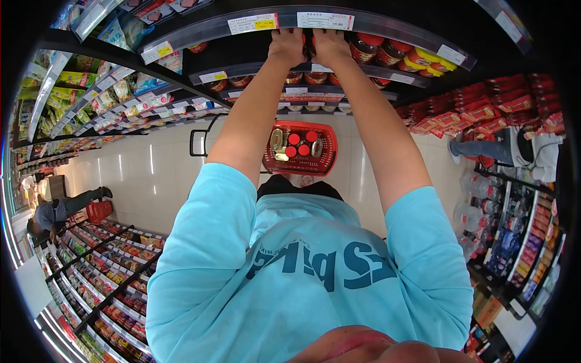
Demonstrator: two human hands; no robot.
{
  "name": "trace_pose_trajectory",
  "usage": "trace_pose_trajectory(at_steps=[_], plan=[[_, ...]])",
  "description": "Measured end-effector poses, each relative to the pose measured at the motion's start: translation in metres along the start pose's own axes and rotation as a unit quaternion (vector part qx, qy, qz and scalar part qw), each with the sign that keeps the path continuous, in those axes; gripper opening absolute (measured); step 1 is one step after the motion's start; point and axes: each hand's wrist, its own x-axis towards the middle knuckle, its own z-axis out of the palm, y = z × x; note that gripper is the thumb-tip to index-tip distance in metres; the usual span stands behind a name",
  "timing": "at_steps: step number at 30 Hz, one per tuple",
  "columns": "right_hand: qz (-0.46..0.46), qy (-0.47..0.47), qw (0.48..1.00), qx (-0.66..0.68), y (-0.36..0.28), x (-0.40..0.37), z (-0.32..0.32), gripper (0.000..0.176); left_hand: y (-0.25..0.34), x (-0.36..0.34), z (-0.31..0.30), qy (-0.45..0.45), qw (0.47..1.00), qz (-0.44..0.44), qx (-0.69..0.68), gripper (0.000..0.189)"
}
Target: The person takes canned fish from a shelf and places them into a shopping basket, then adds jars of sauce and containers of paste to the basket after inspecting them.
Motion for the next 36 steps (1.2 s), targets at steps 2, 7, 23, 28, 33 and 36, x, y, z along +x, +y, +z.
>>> trace_pose_trajectory(at_steps=[2, 7, 23, 28, 33, 36], plan=[[0.011, 0.009, 1.000, -0.003, -0.002, -0.002, 0.001, 0.110, 0.003, -0.005, -0.004, 0.006, 1.000, -0.005, -0.007, 0.102], [0.013, 0.025, 1.000, -0.006, -0.001, -0.003, 0.004, 0.102, 0.005, -0.008, -0.011, -0.005, 1.000, -0.012, -0.020, 0.104], [-0.001, 0.052, 0.999, 0.005, 0.003, -0.021, 0.011, 0.079, 0.004, -0.024, -0.010, 0.019, 0.999, -0.001, -0.027, 0.094], [-0.010, 0.091, 0.996, 0.014, 0.007, -0.032, 0.016, 0.073, 0.006, -0.038, -0.014, 0.021, 1.000, 0.002, -0.021, 0.083], [-0.002, 0.097, 0.994, 0.047, 0.012, -0.039, 0.016, 0.074, 0.010, -0.050, -0.002, 0.066, 0.997, 0.028, -0.024, 0.078], [-0.003, 0.095, 0.994, 0.051, 0.014, -0.043, 0.016, 0.075, 0.014, -0.050, -0.009, 0.064, 0.997, 0.028, -0.034, 0.080]])
